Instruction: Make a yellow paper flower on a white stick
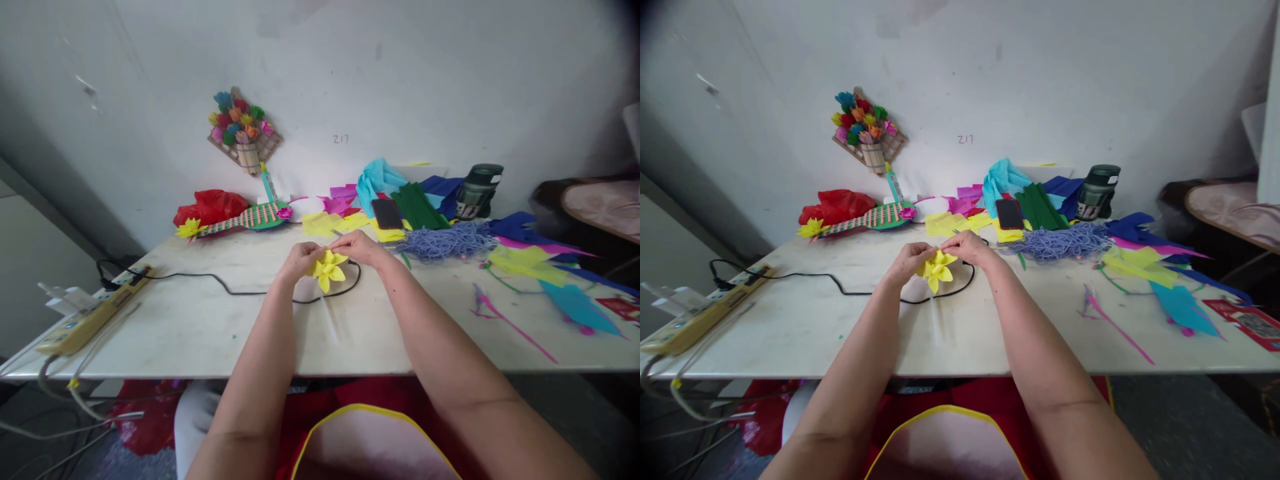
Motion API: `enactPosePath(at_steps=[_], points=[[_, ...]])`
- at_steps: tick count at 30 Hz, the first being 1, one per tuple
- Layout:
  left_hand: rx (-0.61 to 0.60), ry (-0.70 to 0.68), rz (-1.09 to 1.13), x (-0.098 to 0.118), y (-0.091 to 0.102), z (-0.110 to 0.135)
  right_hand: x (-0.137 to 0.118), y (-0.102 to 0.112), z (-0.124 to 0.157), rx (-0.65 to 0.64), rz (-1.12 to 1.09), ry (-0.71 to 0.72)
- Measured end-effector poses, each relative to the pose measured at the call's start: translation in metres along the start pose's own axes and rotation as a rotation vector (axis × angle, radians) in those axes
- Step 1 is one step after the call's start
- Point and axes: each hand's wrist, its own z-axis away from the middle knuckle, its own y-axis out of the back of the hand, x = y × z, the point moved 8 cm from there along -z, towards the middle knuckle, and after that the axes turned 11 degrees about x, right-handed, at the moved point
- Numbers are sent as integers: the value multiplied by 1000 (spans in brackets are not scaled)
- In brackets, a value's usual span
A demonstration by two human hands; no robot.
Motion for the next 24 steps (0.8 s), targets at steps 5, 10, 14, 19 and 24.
enactPosePath(at_steps=[5, 10, 14, 19, 24], points=[[7, -67, -35, 2, 2, -2, 2, -2, 1, -30, -7, -25], [-7, -124, -43, 2, 1, -5, 3, 0, 2, -80, 21, -10], [-26, -174, -24, 6, -1, -6, 3, -2, 3, -142, 51, 23], [-44, -155, -20, 6, -3, -3, 3, -1, 2, -132, 92, 26], [22, -84, 2, 1, 4, -5, 3, 3, 0, -79, 67, 27]])
